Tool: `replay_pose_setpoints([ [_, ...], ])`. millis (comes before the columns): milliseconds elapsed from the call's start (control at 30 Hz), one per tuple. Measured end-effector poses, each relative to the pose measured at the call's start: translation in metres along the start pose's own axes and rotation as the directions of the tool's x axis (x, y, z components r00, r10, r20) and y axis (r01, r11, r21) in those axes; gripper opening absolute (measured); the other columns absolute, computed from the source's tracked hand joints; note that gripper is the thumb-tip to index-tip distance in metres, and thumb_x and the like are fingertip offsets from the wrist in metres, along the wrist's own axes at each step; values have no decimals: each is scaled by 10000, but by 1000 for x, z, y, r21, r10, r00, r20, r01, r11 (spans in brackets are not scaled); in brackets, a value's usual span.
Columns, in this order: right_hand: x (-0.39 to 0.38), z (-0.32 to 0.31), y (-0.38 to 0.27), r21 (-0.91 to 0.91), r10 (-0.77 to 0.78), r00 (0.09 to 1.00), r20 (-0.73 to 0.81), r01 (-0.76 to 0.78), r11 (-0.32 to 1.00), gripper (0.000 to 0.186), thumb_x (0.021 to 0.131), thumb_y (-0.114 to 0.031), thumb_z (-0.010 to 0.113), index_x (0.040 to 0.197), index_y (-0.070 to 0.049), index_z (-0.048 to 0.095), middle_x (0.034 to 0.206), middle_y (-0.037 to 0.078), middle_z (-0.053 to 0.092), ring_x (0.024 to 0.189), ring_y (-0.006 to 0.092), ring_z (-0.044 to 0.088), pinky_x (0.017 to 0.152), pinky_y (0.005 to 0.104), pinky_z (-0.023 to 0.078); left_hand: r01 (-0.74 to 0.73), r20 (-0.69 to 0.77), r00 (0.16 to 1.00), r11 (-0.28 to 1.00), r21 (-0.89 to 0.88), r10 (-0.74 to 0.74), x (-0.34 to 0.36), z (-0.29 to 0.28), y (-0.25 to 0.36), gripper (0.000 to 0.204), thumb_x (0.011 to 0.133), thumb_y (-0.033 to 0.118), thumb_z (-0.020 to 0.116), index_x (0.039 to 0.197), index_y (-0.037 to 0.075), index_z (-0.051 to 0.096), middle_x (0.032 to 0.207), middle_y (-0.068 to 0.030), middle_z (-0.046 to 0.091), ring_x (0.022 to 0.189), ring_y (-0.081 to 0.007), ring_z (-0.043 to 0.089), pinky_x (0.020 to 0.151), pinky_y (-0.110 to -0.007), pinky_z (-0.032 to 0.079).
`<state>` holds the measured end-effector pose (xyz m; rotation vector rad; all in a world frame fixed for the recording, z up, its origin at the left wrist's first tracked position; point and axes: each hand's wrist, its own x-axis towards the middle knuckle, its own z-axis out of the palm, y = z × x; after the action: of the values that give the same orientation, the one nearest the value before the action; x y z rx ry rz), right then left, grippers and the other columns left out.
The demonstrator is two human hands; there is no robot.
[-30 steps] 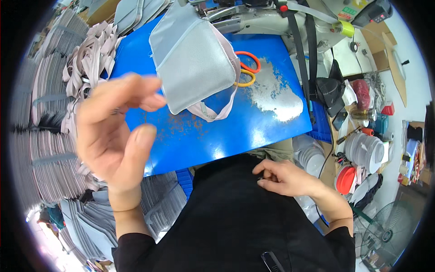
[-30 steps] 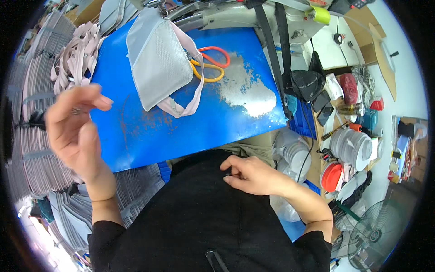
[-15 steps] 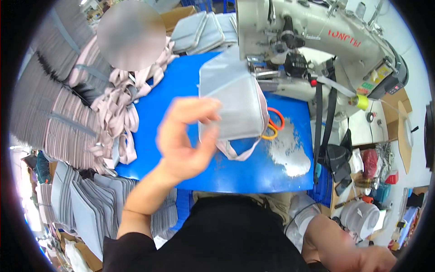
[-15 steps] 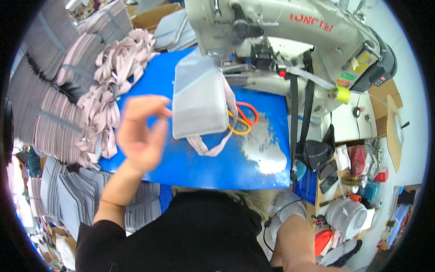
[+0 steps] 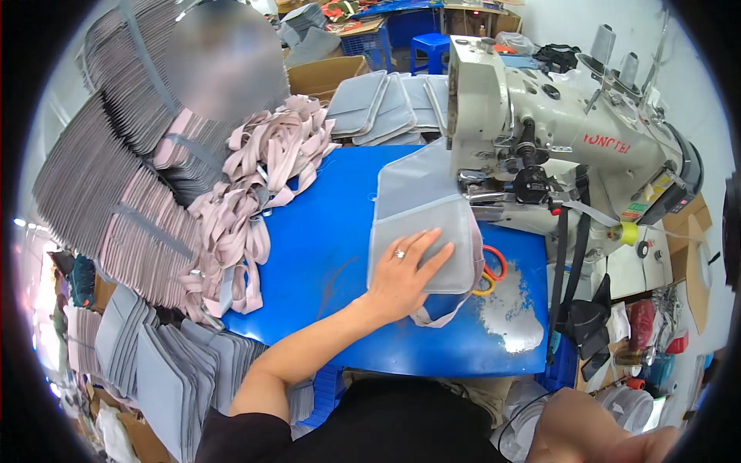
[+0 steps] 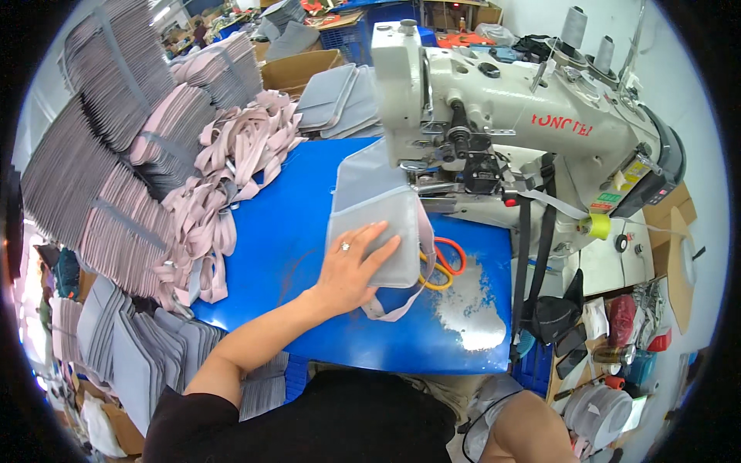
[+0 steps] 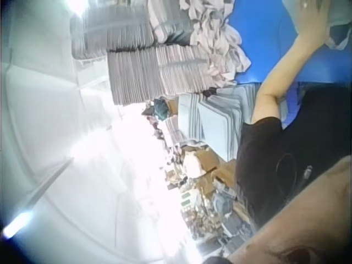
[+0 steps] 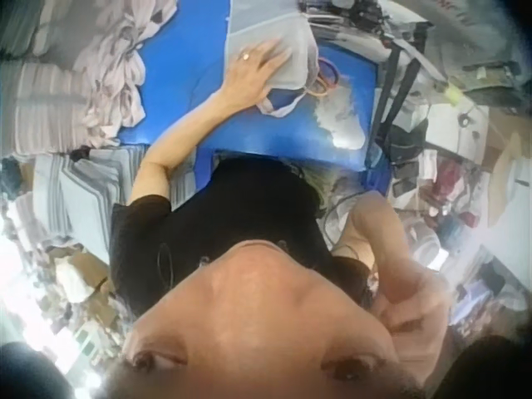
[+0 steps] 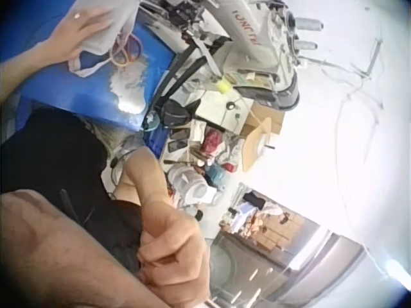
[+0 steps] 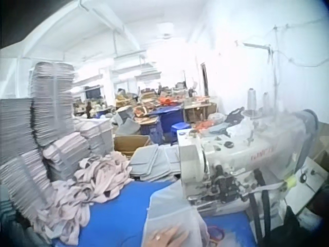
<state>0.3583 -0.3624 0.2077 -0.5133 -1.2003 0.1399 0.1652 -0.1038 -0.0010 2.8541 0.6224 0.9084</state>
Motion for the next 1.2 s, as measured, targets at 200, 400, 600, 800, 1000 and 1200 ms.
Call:
replay_pose_setpoints([
  [200,-62,10,137,-460,605,725,-330,-683,567,391,904,-98,740,1284,-37,670,1202,89,678,1031,213,668,925,364,552,6,-97,995,997,74,1,-18,-33,-22,757,623,2,700,1363,162,694,1046,-98,657,919,-294,675,730,-391,569],
  [400,-139,-6,286,-295,881,446,-156,-873,390,338,1014,-163,695,1282,40,664,1162,83,630,869,139,692,752,268,593,-298,245,940,923,242,239,15,-80,-32,750,751,81,700,1482,225,615,820,-24,482,695,-184,557,551,-316,499],
  [600,-132,12,230,71,926,373,-67,-923,377,289,1093,-229,597,1230,5,695,966,60,723,805,114,706,699,261,592,-488,512,802,831,265,307,46,-106,-8,738,816,151,680,1538,243,555,790,-9,434,647,-140,536,482,-271,466],
  [800,-130,11,238,160,905,425,21,-895,416,317,1101,-214,592,1325,0,660,1054,28,747,936,55,653,791,236,521,-510,601,748,824,248,282,62,-109,-6,747,819,149,676,1549,229,536,817,-21,466,629,-142,563,491,-273,493],
  [1000,-123,11,268,221,888,459,27,-869,442,313,1083,-159,608,1344,13,635,1090,35,743,944,64,664,817,221,511,-537,617,728,808,242,299,86,-109,-21,716,839,144,661,1538,236,543,842,-40,482,604,-170,605,504,-308,514],
  [1200,-108,14,301,282,892,452,-5,-855,435,251,1057,-141,656,1240,31,666,947,3,727,783,13,603,676,195,466,-560,648,696,799,220,310,121,-109,-46,681,861,130,636,1530,236,556,913,-73,535,600,-228,649,573,-364,557],
])
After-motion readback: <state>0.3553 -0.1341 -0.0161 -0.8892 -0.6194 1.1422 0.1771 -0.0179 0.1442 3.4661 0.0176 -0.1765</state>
